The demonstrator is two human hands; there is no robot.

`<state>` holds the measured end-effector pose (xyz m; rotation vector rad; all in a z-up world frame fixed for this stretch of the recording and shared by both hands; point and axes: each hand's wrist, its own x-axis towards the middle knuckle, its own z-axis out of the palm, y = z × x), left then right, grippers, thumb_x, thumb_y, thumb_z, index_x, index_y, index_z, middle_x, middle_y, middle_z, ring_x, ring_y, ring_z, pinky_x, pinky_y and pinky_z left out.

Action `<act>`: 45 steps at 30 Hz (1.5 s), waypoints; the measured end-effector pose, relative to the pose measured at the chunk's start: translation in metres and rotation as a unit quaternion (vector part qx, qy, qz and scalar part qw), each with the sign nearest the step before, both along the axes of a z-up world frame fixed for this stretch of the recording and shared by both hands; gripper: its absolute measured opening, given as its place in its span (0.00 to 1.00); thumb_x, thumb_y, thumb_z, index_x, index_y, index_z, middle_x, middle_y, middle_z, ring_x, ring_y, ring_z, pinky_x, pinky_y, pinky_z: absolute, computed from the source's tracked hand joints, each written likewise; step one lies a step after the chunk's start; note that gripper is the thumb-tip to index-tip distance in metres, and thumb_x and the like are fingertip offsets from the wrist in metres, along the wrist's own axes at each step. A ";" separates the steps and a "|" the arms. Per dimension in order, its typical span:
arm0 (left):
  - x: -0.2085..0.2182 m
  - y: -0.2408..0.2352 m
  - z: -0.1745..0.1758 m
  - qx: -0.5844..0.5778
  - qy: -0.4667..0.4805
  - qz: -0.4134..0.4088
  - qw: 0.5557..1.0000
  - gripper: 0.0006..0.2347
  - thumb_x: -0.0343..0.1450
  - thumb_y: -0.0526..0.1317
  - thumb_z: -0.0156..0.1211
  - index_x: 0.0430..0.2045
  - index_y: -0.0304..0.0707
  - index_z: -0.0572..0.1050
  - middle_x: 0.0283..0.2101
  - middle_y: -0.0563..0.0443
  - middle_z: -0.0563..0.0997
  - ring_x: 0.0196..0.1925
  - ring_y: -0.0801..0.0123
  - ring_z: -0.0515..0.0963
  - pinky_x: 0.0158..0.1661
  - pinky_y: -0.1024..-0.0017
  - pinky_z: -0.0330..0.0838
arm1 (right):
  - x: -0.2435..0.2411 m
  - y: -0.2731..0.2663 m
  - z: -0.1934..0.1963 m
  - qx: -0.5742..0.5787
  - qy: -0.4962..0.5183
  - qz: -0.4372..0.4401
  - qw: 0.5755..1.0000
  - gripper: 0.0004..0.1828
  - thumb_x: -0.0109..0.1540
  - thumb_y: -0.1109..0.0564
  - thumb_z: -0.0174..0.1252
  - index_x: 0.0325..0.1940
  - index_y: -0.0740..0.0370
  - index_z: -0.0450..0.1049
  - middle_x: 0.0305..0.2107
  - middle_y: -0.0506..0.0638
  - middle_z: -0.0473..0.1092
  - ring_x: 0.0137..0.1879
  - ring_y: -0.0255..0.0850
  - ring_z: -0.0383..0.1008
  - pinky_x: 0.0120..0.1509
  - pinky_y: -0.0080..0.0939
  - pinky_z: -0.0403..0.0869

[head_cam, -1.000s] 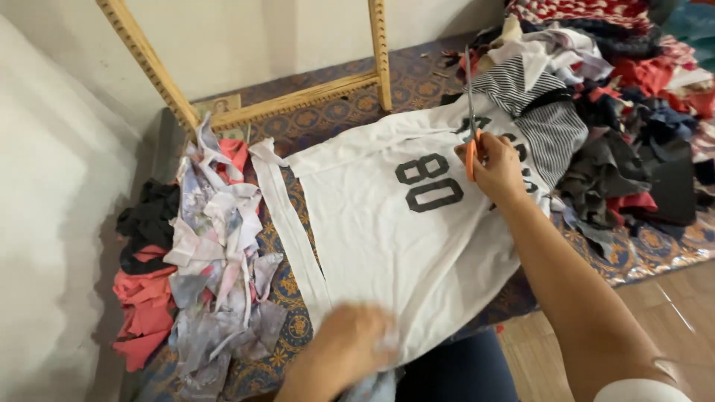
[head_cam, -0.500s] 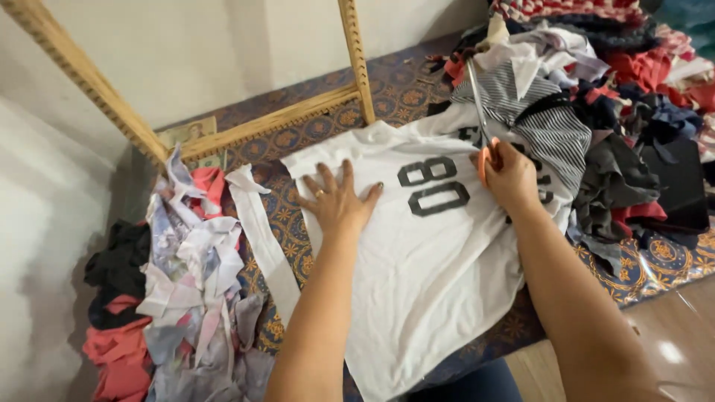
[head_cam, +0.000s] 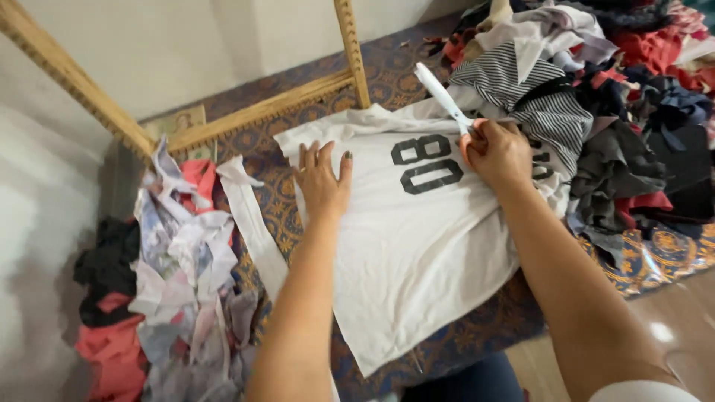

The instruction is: Cut a white t-shirt into long strips using scissors

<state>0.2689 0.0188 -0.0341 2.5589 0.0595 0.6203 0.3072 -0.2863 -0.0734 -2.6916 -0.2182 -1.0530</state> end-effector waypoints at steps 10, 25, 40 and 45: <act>-0.053 0.056 0.022 0.162 -0.098 -0.111 0.976 0.15 0.59 0.46 0.61 0.37 0.44 0.73 0.38 0.51 0.75 0.48 0.60 0.73 0.47 0.63 0.65 | 0.001 0.011 0.001 0.010 -0.033 0.034 0.999 0.13 0.47 0.46 0.61 0.32 0.48 0.70 0.28 0.44 0.69 0.39 0.41 0.72 0.37 0.40 0.72; -0.149 -0.011 0.040 0.179 0.158 -0.375 0.896 0.21 0.63 0.57 0.45 0.37 0.39 0.71 0.36 0.42 0.76 0.40 0.49 0.75 0.36 0.55 0.71 | -0.120 0.109 0.085 0.287 0.224 0.170 0.916 0.12 0.55 0.47 0.53 0.25 0.56 0.64 0.17 0.52 0.63 0.28 0.50 0.68 0.35 0.47 0.66; 0.053 0.066 0.013 0.093 0.180 0.072 0.977 0.03 0.60 0.40 0.53 0.16 0.49 0.74 0.26 0.48 0.78 0.36 0.53 0.79 0.35 0.57 0.72 | -0.113 0.100 0.061 0.325 0.273 0.149 0.893 0.13 0.52 0.48 0.56 0.26 0.59 0.63 0.18 0.57 0.62 0.27 0.52 0.64 0.32 0.44 0.63; 0.031 0.028 0.020 0.122 0.144 0.053 0.981 0.21 0.65 0.50 0.54 0.45 0.35 0.63 0.43 0.37 0.71 0.47 0.47 0.73 0.40 0.49 0.71 | -0.115 0.105 0.074 0.334 0.275 0.146 0.890 0.12 0.52 0.49 0.56 0.25 0.57 0.63 0.17 0.55 0.62 0.27 0.49 0.65 0.31 0.42 0.64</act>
